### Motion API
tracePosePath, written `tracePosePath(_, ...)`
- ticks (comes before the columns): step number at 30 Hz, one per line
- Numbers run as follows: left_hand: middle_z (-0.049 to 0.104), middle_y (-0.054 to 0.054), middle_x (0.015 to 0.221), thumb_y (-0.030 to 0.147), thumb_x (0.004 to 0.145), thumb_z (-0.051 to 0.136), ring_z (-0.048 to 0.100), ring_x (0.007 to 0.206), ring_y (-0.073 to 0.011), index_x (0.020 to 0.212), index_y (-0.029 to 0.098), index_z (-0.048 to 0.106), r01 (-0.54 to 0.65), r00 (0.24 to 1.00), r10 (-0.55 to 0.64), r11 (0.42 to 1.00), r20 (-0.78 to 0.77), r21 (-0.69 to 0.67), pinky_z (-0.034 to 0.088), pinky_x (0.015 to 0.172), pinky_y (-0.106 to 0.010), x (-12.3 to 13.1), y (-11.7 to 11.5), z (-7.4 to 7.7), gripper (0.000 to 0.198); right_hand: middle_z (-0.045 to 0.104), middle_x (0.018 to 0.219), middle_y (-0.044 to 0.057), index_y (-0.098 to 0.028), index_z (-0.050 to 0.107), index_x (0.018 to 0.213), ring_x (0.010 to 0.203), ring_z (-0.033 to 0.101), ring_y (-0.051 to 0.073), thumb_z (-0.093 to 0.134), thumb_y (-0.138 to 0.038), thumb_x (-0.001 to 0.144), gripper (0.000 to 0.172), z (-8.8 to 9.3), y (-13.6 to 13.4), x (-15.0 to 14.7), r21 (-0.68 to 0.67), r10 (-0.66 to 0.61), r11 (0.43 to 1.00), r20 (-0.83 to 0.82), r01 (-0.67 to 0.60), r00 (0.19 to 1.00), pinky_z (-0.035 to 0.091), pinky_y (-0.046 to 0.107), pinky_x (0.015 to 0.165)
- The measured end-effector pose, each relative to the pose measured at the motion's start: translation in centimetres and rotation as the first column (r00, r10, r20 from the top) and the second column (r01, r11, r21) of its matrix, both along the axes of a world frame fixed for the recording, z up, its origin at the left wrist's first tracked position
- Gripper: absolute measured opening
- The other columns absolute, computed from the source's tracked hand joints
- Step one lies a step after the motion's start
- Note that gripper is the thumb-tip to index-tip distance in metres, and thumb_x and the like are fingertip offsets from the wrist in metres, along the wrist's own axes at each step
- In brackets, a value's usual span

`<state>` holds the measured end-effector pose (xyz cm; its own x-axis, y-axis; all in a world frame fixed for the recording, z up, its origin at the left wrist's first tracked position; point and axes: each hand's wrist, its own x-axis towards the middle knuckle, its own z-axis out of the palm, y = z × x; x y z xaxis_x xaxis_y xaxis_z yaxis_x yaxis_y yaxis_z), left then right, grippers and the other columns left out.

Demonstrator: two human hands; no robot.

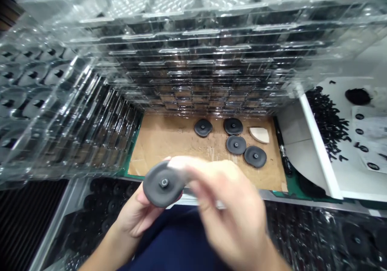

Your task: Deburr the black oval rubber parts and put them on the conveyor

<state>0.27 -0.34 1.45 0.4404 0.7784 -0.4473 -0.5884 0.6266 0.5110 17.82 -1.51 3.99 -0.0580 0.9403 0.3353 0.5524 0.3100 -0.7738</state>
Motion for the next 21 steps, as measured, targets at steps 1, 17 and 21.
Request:
tracePosePath(1,0.069,-0.007,0.114,0.038,0.051,0.087,0.064,0.103,-0.0234,0.112,0.023,0.066,-0.017,0.999,0.018,1.000,-0.037,0.016,0.049,0.091,-0.031,0.0,-0.2,-0.3,0.066,0.072,0.099,0.002,-0.024,0.061,0.116,0.081,0.064,0.016,0.050,-0.012,0.090,0.031,0.9,0.2,-0.4,0.072,0.099,0.992,0.030,-0.101,0.995,0.049,0.027,0.070)
tracePosePath(17,0.068,-0.002,0.115,0.038,0.051,0.086,0.067,0.097,-0.0196,0.107,0.028,0.067,-0.180,0.981,0.176,0.983,-0.084,-0.043,0.051,0.086,-0.026,-1.0,0.7,-1.5,0.060,0.074,0.095,0.004,-0.022,0.072,0.097,0.085,0.068,0.018,0.054,-0.032,0.089,0.022,-5.6,1.5,0.0,-0.430,-0.011,0.902,-0.123,-0.043,0.992,0.053,0.029,0.072)
tracePosePath(21,0.069,-0.001,0.114,0.035,0.053,0.086,0.067,0.098,-0.0193,0.106,0.028,0.068,-0.171,0.985,0.170,0.984,-0.021,-0.057,0.051,0.088,-0.026,-1.3,0.6,-1.8,0.056,0.075,0.092,0.006,-0.020,0.074,0.093,0.085,0.070,0.022,0.056,-0.032,0.086,0.023,-10.4,0.3,0.8,-0.495,-0.039,0.869,-0.054,0.007,0.998,0.055,0.033,0.074)
